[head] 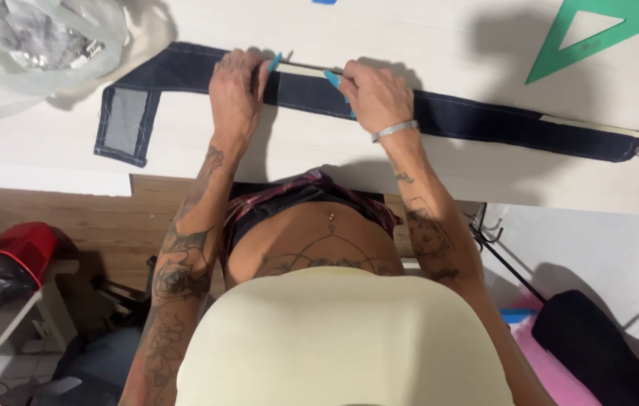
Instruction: Applying masking tape along the edge of a long strip of dark leather on a workbench.
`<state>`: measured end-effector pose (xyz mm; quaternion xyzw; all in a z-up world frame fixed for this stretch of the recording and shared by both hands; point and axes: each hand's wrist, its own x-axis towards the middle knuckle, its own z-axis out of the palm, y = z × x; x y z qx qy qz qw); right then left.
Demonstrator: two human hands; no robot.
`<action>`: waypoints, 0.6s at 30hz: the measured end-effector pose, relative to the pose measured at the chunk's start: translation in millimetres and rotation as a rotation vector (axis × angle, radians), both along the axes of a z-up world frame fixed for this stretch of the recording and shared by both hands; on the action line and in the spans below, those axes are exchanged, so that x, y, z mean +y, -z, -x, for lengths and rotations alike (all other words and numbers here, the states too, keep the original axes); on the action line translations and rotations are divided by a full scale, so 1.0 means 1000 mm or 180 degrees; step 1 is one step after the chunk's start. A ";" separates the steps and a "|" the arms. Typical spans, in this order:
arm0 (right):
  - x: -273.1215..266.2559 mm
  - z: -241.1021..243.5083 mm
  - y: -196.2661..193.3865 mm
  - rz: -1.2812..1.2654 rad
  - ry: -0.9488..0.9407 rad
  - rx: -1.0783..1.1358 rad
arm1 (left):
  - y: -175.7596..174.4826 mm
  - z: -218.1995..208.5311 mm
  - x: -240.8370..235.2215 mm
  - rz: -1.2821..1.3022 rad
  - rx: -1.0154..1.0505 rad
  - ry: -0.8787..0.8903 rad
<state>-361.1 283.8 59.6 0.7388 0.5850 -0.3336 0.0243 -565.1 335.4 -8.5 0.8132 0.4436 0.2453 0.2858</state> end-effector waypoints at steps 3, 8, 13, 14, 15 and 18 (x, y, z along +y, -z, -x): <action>0.003 0.000 -0.003 0.0126 -0.0086 -0.0127 | 0.022 -0.002 0.002 -0.0398 0.0414 -0.0048; 0.010 0.005 0.000 0.0144 -0.0163 -0.0282 | 0.025 0.006 0.000 -0.0587 0.0639 -0.0254; 0.010 0.004 0.008 0.0006 -0.0228 -0.0387 | 0.026 0.021 -0.014 -0.0643 0.0377 -0.0384; 0.011 0.004 0.007 -0.0084 -0.0317 -0.0476 | 0.031 0.024 -0.016 -0.0882 0.0277 -0.0202; 0.011 0.005 0.005 -0.0160 -0.0399 -0.0555 | 0.035 0.027 -0.021 -0.1107 0.0185 -0.0010; 0.014 0.002 0.000 -0.0104 -0.0284 -0.0325 | -0.014 0.030 -0.020 -0.0416 0.0214 0.0431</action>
